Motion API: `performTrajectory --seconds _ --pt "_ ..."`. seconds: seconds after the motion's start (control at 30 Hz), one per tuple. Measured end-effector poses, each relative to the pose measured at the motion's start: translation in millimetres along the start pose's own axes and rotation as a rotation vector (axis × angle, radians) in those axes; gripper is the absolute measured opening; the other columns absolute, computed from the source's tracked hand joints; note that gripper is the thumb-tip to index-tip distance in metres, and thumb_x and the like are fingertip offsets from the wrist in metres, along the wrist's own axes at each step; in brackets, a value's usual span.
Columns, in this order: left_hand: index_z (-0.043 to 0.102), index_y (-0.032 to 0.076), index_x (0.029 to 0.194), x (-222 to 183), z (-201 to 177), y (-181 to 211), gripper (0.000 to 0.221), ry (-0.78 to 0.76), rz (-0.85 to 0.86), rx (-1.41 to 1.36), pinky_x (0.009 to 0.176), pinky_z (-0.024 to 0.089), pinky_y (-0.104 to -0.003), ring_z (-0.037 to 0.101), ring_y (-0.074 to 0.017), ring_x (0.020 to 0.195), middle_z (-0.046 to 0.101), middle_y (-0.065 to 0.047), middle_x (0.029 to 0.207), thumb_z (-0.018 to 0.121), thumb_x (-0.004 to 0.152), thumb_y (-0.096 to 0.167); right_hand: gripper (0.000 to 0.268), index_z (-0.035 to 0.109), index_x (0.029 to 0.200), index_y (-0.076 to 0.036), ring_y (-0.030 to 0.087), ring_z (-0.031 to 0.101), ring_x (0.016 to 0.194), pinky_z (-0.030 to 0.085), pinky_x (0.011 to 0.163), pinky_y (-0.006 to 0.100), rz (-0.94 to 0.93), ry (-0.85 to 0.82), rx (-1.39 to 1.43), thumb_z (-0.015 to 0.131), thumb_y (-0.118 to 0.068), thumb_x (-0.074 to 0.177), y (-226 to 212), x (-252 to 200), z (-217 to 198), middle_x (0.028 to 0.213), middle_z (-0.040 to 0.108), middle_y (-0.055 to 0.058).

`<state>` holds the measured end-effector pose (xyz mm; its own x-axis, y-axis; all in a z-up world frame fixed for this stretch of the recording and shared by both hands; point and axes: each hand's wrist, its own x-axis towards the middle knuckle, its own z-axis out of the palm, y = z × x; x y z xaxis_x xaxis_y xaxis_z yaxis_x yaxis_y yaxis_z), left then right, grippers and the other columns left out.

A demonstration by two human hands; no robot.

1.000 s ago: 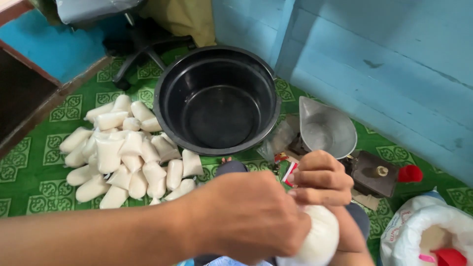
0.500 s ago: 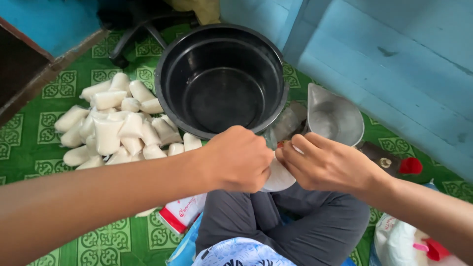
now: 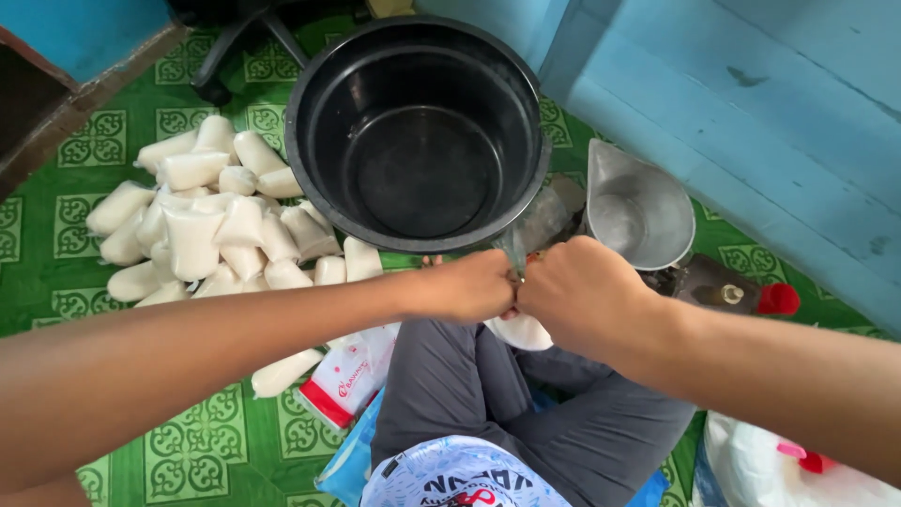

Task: Tying and sealing plastic bags filled with a white food substance

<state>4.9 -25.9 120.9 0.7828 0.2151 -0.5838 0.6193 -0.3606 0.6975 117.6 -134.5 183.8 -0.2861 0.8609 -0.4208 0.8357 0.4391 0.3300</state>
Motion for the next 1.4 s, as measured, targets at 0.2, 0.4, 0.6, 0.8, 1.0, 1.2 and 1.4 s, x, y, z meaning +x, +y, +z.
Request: performTrajectory --seconds 0.2,0.4,0.6,0.8,1.0,1.2,1.4 --pt "0.063 0.007 0.058 -12 14 1 0.032 -0.2 -0.029 -0.464 0.04 0.027 -0.023 0.044 -0.01 0.044 0.042 -0.002 0.046 0.05 0.084 0.021 0.024 0.064 0.055 -0.015 0.02 0.063 0.054 0.043 0.05 0.03 0.051 -0.394 0.299 0.06 -0.019 0.079 8 26 -6 0.053 0.06 0.0" --pt "0.063 0.008 0.062 -18 21 2 0.028 -0.334 -0.202 -0.761 0.036 0.019 -0.022 0.038 -0.0057 0.039 0.048 0.002 0.05 0.059 0.088 0.02 0.025 0.071 0.053 -0.012 0.017 0.073 0.068 0.053 0.065 0.029 0.106 -0.839 0.723 0.065 -0.025 0.074 43 21 -68 0.065 0.074 -0.002" --pt "0.056 0.005 0.072 -26 20 8 0.02 -0.28 -0.11 -0.903 0.033 0.018 -0.02 0.022 -0.0062 0.038 0.025 0.002 0.051 0.057 0.088 0.016 0.019 0.075 0.069 -0.002 0.016 0.057 0.056 0.045 0.052 0.027 0.24 -0.803 1.361 0.067 -0.018 0.075 70 12 -9 0.057 0.064 0.01" --pt "0.073 0.005 0.062 -6 18 -2 0.014 0.184 0.036 -0.439 0.067 0.047 -0.034 0.056 -0.0222 0.061 0.057 -0.016 0.057 0.063 0.07 0.012 0.024 0.074 0.071 0.007 0.01 0.043 0.05 0.037 0.042 0.021 0.523 -0.34 1.942 0.06 -0.01 0.081 38 -10 35 0.054 0.055 0.013" --pt "0.075 0.008 0.092 -18 -38 65 0.043 0.144 0.003 0.267 0.08 0.054 -0.052 0.069 -0.04 0.099 0.073 -0.016 0.097 0.05 0.078 0.04 0.021 0.063 0.088 -0.003 0.016 0.051 0.058 0.042 0.052 0.023 0.778 0.315 2.692 0.062 -0.024 0.091 -33 1 97 0.06 0.053 0.006" --pt "0.075 0.012 0.087 -6 -35 103 0.03 0.205 0.455 0.706 0.076 0.057 -0.048 0.072 -0.0375 0.083 0.072 -0.012 0.079 0.052 0.078 0.029 0.015 0.056 0.09 -0.013 0.005 0.043 0.07 0.035 0.059 0.019 -0.08 1.071 3.561 0.054 -0.025 0.098 -88 18 88 0.072 0.046 -0.014" --pt "0.07 0.015 0.067 -83 -20 151 0.014 0.065 0.653 1.013 0.052 0.049 -0.045 0.066 -0.0325 0.062 0.069 -0.007 0.072 0.061 0.074 0.024 0.027 0.056 0.082 -0.014 0.016 0.048 0.075 0.048 0.075 0.03 -0.637 1.609 2.746 0.05 -0.034 0.1 -86 35 97 0.076 0.049 -0.004"
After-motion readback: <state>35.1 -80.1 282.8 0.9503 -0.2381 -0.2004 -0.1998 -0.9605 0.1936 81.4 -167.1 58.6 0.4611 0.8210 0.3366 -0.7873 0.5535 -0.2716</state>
